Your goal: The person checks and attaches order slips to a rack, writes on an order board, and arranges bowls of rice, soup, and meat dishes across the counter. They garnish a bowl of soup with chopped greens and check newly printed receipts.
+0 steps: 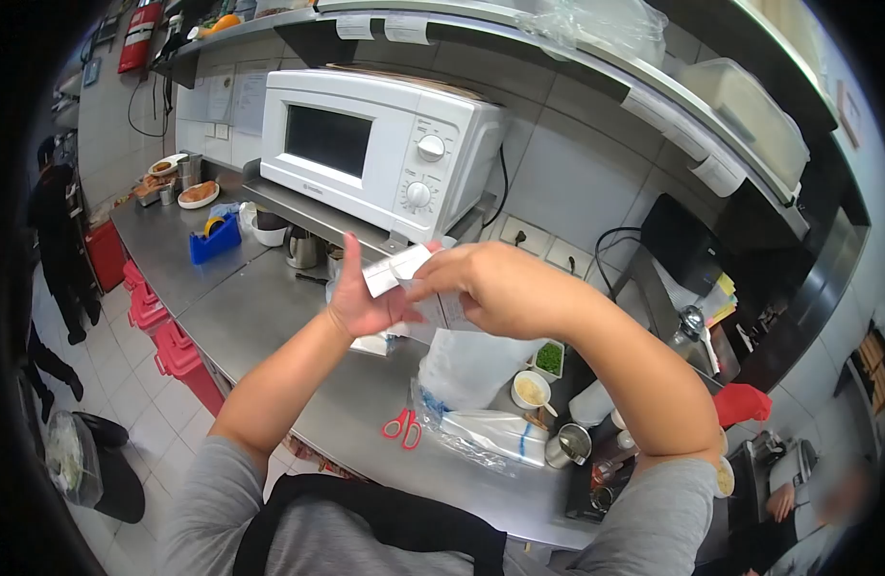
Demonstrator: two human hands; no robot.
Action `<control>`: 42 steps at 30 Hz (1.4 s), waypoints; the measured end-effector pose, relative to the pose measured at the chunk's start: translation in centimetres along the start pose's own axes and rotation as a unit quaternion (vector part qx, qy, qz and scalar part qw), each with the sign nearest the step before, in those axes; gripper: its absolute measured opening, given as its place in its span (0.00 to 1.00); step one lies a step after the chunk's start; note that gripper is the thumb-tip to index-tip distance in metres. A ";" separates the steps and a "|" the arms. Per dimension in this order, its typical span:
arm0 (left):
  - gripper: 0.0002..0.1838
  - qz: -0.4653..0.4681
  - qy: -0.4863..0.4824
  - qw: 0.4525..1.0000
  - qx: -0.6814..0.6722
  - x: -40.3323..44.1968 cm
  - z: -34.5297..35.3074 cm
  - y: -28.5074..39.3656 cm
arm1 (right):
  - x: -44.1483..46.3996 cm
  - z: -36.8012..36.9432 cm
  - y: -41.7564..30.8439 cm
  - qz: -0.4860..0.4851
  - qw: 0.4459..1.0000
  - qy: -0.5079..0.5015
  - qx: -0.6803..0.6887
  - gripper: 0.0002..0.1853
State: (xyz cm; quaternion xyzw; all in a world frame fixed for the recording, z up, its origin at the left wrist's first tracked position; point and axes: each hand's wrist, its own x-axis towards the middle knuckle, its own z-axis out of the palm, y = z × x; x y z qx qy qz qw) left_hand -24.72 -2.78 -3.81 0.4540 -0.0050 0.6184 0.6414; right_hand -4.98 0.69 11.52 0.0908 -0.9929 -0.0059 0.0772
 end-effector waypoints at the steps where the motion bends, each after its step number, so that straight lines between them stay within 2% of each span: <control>1: 0.46 0.028 0.020 0.999 0.013 0.1 0.0 0.9 | 0.1 0.2 -0.3 -0.009 1.000 0.006 -0.021 0.27; 3: 0.41 0.083 0.060 0.994 0.038 0.3 0.1 2.6 | 0.3 0.6 -0.2 0.006 0.999 0.030 -0.038 0.26; 4: 0.29 0.140 0.141 0.979 0.037 0.9 -0.2 2.9 | 0.5 0.7 0.0 0.025 0.998 0.035 -0.036 0.26; 5: 0.28 0.176 0.172 0.968 0.048 0.9 -0.4 3.5 | 0.5 0.8 0.4 0.045 0.998 0.041 -0.033 0.26; 7: 0.25 0.241 0.230 0.940 0.072 0.5 -0.8 4.5 | 0.4 -0.2 4.6 0.083 0.984 0.100 -0.122 0.18; 9: 0.23 0.257 0.193 0.942 0.095 -0.8 0.3 5.4 | -0.5 -2.3 11.2 0.169 0.935 0.229 -0.211 0.18; 11: 0.23 0.244 0.213 0.926 0.194 -2.6 0.6 5.8 | -1.3 -5.8 14.1 0.182 0.890 0.387 -0.157 0.16; 13: 0.24 0.237 0.245 0.910 0.237 -4.8 0.7 5.9 | -2.0 -8.7 18.8 0.153 0.812 0.556 0.096 0.13; 16: 0.20 0.237 0.297 0.893 0.242 -7.5 0.2 6.2 | -0.8 -9.6 22.4 0.089 0.711 0.672 0.184 0.12; 19: 0.18 0.218 0.345 0.875 0.258 -10.1 -0.8 6.7 | -0.2 -8.6 24.5 0.164 0.682 0.694 0.161 0.17; 23: 0.17 0.196 0.365 0.869 0.269 -12.5 -1.2 7.4 | 0.8 -8.8 23.6 0.171 0.678 0.704 0.124 0.19; 26: 0.17 0.205 0.371 0.856 0.297 -13.2 -0.9 7.5 | 1.1 -11.8 24.1 0.204 0.662 0.719 0.059 0.18; 29: 0.18 0.204 0.380 0.843 0.322 -13.5 -0.5 7.2 | 0.8 -13.0 23.2 0.288 0.665 0.687 -0.056 0.17; 30: 0.18 0.204 0.397 0.833 0.328 -13.9 -0.4 7.3 | 0.9 -12.3 20.9 0.287 0.662 0.673 -0.162 0.17; 31: 0.18 0.201 0.412 0.830 0.317 -14.1 -0.7 7.5 | 0.8 -11.8 20.5 0.272 0.652 0.650 -0.280 0.16; 32: 0.19 0.198 0.416 0.836 0.298 -14.2 -0.5 7.7 | 1.1 -10.7 19.0 0.152 0.626 0.669 -0.371 0.15; 33: 0.19 0.195 0.421 0.834 0.299 -14.5 -0.7 7.7 | 1.8 -9.1 15.9 0.115 0.618 0.658 -0.414 0.12; 35: 0.22 0.191 0.421 0.845 0.270 -14.9 0.0 7.8 | 4.6 -3.4 10.1 0.060 0.693 0.696 -0.176 0.10; 36: 0.23 0.200 0.411 0.850 0.264 -15.3 0.3 7.6 | 5.5 -0.1 8.5 0.010 0.767 0.641 0.033 0.10; 37: 0.24 0.201 0.416 0.848 0.259 -15.6 0.8 7.4 | 6.3 3.1 7.1 -0.039 0.798 0.553 0.238 0.10; 38: 0.25 0.197 0.417 0.851 0.251 -16.0 1.3 6.9 | 6.9 6.4 5.7 -0.042 0.835 0.417 0.357 0.16; 39: 0.25 0.192 0.428 0.849 0.241 -16.8 2.2 6.1 | 7.1 9.4 3.1 -0.026 0.826 0.260 0.499 0.27; 40: 0.25 0.190 0.431 0.850 0.237 -17.2 3.0 5.9 | 7.9 12.3 2.7 -0.014 0.793 0.134 0.594 0.37; 41: 0.25 0.188 0.432 0.851 0.231 -17.5 3.7 5.6 | 8.9 14.4 2.2 -0.007 0.771 0.008 0.637 0.43; 42: 0.26 0.187 0.447 0.842 0.236 -17.9 4.4 4.9 | 9.5 16.6 1.6 -0.016 0.722 -0.046 0.690 0.45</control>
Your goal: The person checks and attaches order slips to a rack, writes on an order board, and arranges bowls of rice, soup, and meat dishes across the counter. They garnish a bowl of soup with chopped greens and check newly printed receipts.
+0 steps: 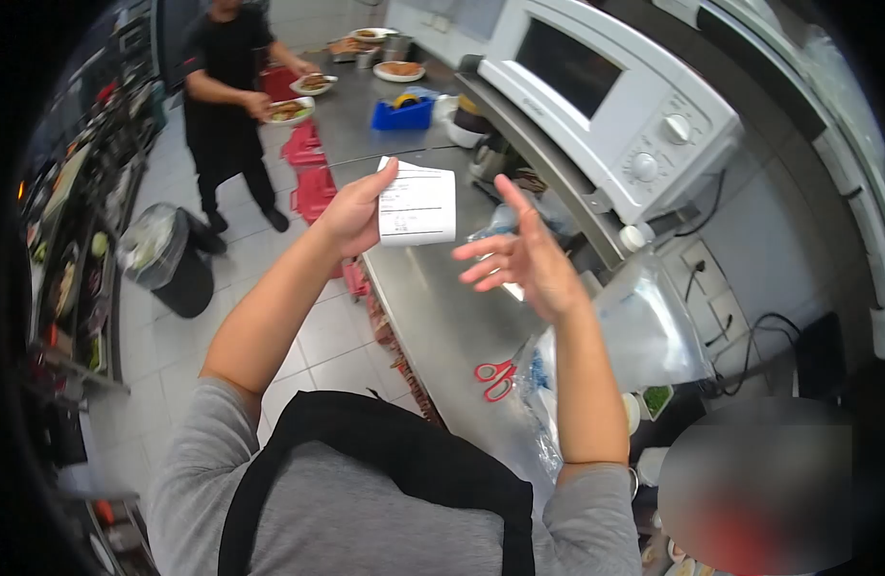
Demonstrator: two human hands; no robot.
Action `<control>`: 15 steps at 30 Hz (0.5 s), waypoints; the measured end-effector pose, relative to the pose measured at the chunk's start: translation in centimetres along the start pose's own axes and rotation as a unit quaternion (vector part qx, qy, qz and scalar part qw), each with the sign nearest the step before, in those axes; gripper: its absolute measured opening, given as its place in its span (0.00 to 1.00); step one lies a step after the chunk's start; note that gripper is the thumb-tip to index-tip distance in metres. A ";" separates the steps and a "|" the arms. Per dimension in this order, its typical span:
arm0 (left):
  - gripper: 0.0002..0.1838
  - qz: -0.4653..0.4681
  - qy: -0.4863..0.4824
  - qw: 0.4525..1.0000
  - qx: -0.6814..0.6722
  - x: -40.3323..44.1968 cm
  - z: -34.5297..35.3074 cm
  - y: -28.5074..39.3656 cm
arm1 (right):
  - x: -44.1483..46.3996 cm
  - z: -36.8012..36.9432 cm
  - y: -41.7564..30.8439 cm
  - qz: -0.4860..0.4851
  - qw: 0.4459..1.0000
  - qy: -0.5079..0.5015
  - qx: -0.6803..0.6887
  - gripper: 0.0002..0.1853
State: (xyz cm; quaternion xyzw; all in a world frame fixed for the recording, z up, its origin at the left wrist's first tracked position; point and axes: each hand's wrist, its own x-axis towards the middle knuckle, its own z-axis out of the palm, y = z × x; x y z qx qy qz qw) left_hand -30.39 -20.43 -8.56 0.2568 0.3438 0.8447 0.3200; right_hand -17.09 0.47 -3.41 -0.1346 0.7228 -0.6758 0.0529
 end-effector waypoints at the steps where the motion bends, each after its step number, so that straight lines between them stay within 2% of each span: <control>1: 0.26 -0.001 0.006 1.000 -0.001 -0.8 -0.1 -0.3 | 0.7 0.7 1.8 0.029 0.996 -0.047 0.070 0.46; 3: 0.27 -0.003 0.016 1.000 -0.001 -2.4 -0.5 -0.5 | 2.2 1.9 4.2 0.031 0.976 -0.120 0.177 0.48; 4: 0.24 -0.017 0.013 0.999 -0.026 -3.5 -0.5 -0.8 | 2.9 2.5 5.2 0.037 0.960 -0.155 0.231 0.48; 7: 0.19 -0.016 0.075 0.994 0.074 -6.8 0.1 -1.5 | 5.9 4.9 7.0 0.021 0.920 -0.100 0.377 0.50; 8: 0.17 -0.014 0.095 0.992 0.078 -7.9 0.2 -1.9 | 6.8 5.7 7.1 0.020 0.905 -0.112 0.410 0.41; 11: 0.14 -0.045 0.147 0.972 0.180 -11.9 -1.6 -3.2 | 11.1 8.5 9.2 -0.112 0.962 -0.032 0.247 0.35; 12: 0.15 -0.062 0.186 0.943 0.269 -13.3 -3.1 -3.7 | 11.5 10.5 7.7 -0.109 0.942 -0.031 0.316 0.37; 14: 0.16 -0.098 0.278 0.862 0.412 -16.9 -7.5 -4.8 | 14.1 13.2 8.2 -0.135 0.940 -0.066 0.306 0.37; 15: 0.16 -0.067 0.339 0.847 0.404 -19.0 -8.6 -4.5 | 15.0 15.0 8.0 -0.139 0.945 -0.077 0.288 0.38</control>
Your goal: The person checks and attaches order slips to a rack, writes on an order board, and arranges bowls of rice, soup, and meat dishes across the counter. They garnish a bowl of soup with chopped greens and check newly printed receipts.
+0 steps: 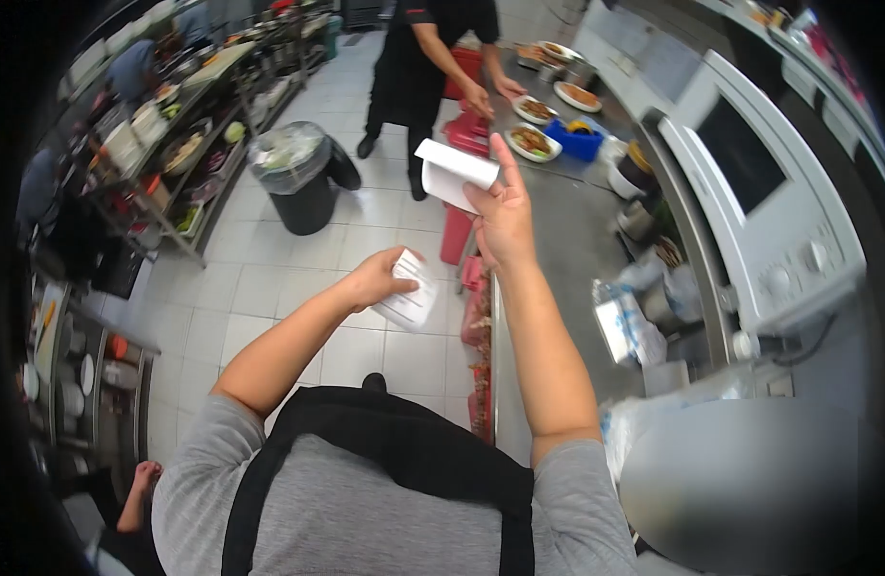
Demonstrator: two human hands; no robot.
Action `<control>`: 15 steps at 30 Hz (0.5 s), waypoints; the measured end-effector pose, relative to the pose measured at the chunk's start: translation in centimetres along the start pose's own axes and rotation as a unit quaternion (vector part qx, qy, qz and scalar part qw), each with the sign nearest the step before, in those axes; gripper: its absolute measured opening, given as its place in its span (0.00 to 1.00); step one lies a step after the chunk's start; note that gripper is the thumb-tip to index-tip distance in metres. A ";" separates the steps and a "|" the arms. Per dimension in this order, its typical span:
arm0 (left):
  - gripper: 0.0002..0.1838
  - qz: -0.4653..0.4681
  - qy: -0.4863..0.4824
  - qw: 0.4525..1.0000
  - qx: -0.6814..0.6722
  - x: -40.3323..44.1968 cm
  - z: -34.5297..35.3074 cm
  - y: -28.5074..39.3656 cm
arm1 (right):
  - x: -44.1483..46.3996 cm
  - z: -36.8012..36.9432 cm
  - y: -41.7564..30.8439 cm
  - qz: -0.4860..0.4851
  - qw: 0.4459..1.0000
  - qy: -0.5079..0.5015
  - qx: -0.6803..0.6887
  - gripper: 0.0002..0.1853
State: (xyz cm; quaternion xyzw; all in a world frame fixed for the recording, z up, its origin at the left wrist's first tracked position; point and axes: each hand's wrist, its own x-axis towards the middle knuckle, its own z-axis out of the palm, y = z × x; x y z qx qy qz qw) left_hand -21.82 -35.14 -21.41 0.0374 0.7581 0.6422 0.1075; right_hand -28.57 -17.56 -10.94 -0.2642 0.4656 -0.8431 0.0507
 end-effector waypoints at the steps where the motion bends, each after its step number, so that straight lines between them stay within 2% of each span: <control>1: 0.16 -0.002 0.069 0.997 -0.015 -1.0 -1.8 -1.1 | 1.0 1.2 1.2 0.021 0.999 -0.017 0.020 0.39; 2: 0.16 0.004 0.121 0.992 -0.026 -1.8 -3.7 -1.9 | 1.9 2.3 2.4 0.043 0.998 -0.034 0.039 0.40; 3: 0.17 0.011 0.173 0.984 -0.036 -2.6 -5.5 -2.8 | 2.9 3.8 3.6 0.064 0.997 -0.031 0.035 0.37; 5: 0.18 0.042 0.240 0.969 -0.048 -3.6 -9.4 -3.9 | 5.3 5.1 7.3 0.039 0.986 -0.043 -0.159 0.33; 6: 0.18 0.067 0.231 0.970 -0.043 -3.8 -11.2 -3.8 | 6.4 6.1 9.2 0.021 0.966 -0.049 -0.253 0.31; 7: 0.19 0.090 0.221 0.970 -0.037 -4.2 -12.9 -3.2 | 6.9 8.0 10.1 -0.104 0.879 -0.053 -0.462 0.26; 8: 0.20 0.110 0.211 0.971 -0.032 -4.7 -14.3 -2.7 | 7.7 9.5 12.3 -0.169 0.848 -0.072 -0.497 0.25; 9: 0.20 0.152 0.241 0.958 -0.002 -4.7 -15.2 -1.8 | 8.0 11.0 14.7 -0.210 0.817 -0.116 -0.525 0.24; 10: 0.18 0.125 0.283 0.946 -0.099 -4.5 -16.4 -1.1 | 8.2 12.4 16.8 -0.252 0.781 -0.159 -0.549 0.24; 12: 0.16 0.079 0.355 0.886 -0.288 -3.9 -19.7 -0.3 | 8.5 15.2 19.7 -0.297 0.736 -0.255 -0.552 0.22; 13: 0.17 0.092 0.368 0.864 -0.330 -3.6 -21.9 -0.3 | 8.8 16.4 20.9 -0.321 0.711 -0.297 -0.550 0.21; 14: 0.18 0.137 0.355 0.855 -0.353 -3.2 -24.4 -1.8 | 9.5 17.4 21.5 -0.313 0.734 -0.297 -0.525 0.20; 15: 0.18 0.128 0.340 0.854 -0.373 -3.4 -26.6 -1.8 | 10.2 18.3 21.4 -0.303 0.755 -0.296 -0.500 0.19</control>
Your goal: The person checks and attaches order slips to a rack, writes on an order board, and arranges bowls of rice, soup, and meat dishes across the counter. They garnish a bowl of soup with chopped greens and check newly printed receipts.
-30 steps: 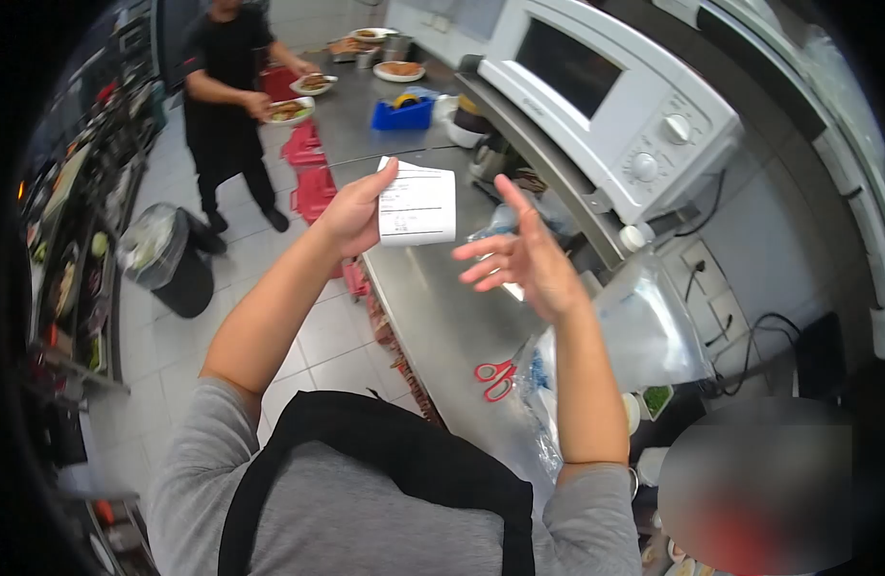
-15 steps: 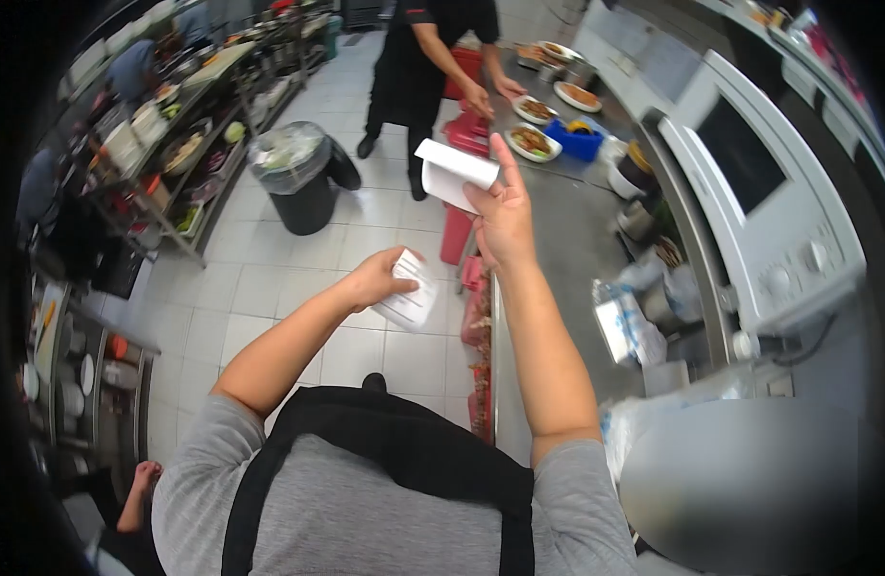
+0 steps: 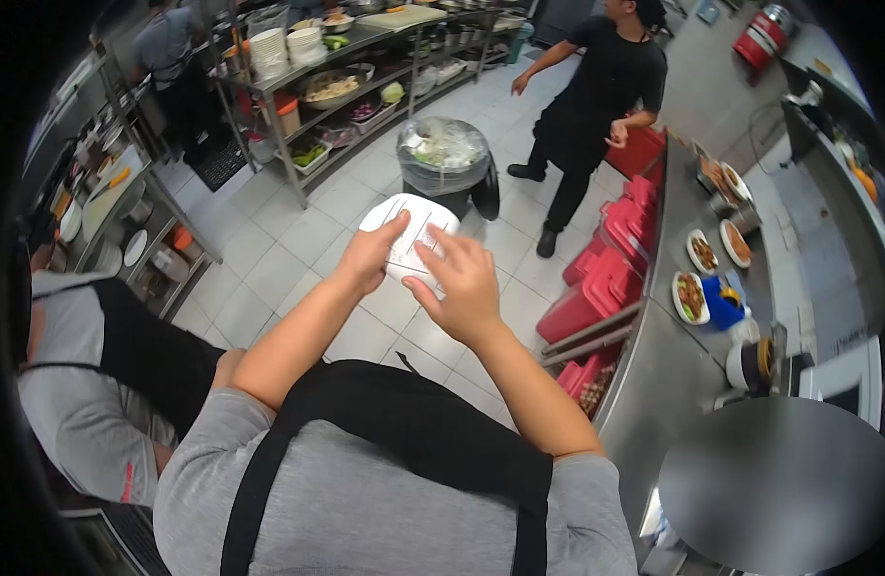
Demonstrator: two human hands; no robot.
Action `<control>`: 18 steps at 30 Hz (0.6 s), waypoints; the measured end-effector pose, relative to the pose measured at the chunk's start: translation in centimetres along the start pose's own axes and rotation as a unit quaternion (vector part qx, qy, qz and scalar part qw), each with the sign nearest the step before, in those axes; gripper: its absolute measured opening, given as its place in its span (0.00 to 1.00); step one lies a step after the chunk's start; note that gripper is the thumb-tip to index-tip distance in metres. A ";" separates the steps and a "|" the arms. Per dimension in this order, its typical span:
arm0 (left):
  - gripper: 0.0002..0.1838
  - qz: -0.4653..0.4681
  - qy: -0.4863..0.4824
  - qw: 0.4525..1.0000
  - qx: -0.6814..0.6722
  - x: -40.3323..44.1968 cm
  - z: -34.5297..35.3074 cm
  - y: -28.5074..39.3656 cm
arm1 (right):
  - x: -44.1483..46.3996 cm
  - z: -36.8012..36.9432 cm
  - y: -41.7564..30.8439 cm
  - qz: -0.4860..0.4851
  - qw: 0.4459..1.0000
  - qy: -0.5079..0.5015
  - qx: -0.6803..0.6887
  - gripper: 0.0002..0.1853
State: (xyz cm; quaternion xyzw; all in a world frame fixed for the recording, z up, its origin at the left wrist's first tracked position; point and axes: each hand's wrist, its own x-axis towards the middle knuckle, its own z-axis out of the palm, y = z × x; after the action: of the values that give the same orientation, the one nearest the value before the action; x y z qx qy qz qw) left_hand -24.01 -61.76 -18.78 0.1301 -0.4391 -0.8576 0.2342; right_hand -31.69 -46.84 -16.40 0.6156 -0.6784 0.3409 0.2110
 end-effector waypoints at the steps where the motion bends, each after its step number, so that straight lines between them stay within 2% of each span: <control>1: 0.19 -0.022 -0.005 1.000 -0.020 1.1 -0.9 0.9 | 0.8 0.2 0.4 0.009 0.999 0.005 0.031 0.18; 2: 0.19 -0.036 -0.012 0.999 -0.012 2.0 -1.5 1.5 | 1.0 1.2 2.0 0.074 0.994 0.011 0.085 0.25; 3: 0.19 -0.051 -0.019 0.998 -0.007 2.6 -1.8 2.3 | 1.8 1.9 3.0 0.173 0.953 0.028 0.246 0.26; 4: 0.19 -0.067 -0.026 0.997 -0.002 3.2 -2.3 2.6 | 2.9 2.8 4.0 0.268 0.878 0.041 0.395 0.27; 5: 0.18 -0.062 -0.033 0.997 0.034 3.9 -2.9 2.7 | 3.7 3.6 4.9 0.358 0.769 0.053 0.527 0.29; 8: 0.16 -0.038 -0.029 0.990 0.132 6.1 -4.3 2.4 | 5.2 5.3 8.0 0.318 0.751 -0.050 0.577 0.31; 11: 0.15 -0.064 0.027 0.983 0.167 8.3 -6.5 3.2 | 6.1 7.7 10.7 0.285 0.742 -0.079 0.602 0.27; 15: 0.15 -0.027 0.049 0.983 0.177 11.7 -7.3 2.4 | 7.5 9.3 13.7 0.297 0.708 -0.171 0.618 0.24; 18: 0.12 -0.032 0.078 0.965 0.248 15.3 -7.6 2.5 | 9.3 10.2 17.6 0.238 0.749 -0.201 0.585 0.25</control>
State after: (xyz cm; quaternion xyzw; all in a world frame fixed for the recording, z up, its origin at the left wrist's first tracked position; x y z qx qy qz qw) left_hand -33.10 -76.18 -21.44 0.2647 -0.6140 -0.7162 0.2002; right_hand -48.95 -60.53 -20.31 0.4914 -0.4970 0.5791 -0.4197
